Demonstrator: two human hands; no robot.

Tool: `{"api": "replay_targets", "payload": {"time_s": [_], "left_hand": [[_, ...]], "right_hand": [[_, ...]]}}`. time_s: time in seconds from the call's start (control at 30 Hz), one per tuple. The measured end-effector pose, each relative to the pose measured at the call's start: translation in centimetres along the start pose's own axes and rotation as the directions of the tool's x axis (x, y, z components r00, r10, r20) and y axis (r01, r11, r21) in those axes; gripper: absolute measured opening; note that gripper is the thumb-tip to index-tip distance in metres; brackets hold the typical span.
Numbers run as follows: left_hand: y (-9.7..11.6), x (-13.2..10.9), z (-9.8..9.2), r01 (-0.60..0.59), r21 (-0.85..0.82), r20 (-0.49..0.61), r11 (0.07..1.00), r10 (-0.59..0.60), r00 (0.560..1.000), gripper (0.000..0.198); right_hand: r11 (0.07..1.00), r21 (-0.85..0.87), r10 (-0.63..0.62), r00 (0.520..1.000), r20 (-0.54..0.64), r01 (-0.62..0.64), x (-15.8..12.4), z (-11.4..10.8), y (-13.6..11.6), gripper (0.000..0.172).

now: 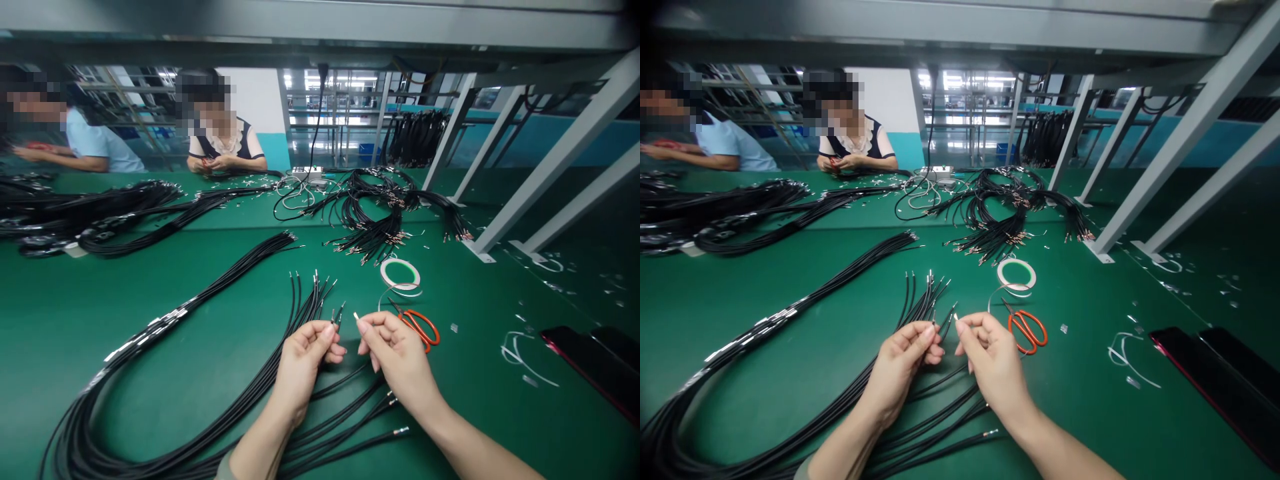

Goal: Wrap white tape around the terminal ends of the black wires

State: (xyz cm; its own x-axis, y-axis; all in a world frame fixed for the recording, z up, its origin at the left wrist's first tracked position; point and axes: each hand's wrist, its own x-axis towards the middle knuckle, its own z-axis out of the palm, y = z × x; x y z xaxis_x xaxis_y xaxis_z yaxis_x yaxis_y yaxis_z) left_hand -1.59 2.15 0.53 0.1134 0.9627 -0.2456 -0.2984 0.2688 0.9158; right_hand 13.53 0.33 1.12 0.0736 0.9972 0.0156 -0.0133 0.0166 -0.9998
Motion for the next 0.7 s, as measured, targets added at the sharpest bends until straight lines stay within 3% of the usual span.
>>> {"api": "replay_targets", "payload": {"time_s": [0.2, 0.43, 0.7], "left_hand": [[-0.24, -0.36, 0.16, -0.016, 0.092, -0.023, 0.996, 0.018, 1.000, 0.029], [-0.37, -0.62, 0.59, 0.045, 0.100, 0.055, 0.994, -0.051, 0.997, 0.027], [-0.36, -0.46, 0.61, 0.030, 0.072, 0.085, 0.997, -0.036, 0.996, 0.030]], "right_hand": [[0.995, 0.087, -0.035, 0.998, -0.047, 0.039, 0.08, 0.26, 0.25, 0.023], [0.977, 0.212, 0.010, 1.000, -0.020, -0.005, 0.47, 0.74, 0.58, 0.035], [0.986, 0.164, 0.023, 0.999, 0.023, -0.026, 0.50, 0.55, 0.43, 0.036]]}}
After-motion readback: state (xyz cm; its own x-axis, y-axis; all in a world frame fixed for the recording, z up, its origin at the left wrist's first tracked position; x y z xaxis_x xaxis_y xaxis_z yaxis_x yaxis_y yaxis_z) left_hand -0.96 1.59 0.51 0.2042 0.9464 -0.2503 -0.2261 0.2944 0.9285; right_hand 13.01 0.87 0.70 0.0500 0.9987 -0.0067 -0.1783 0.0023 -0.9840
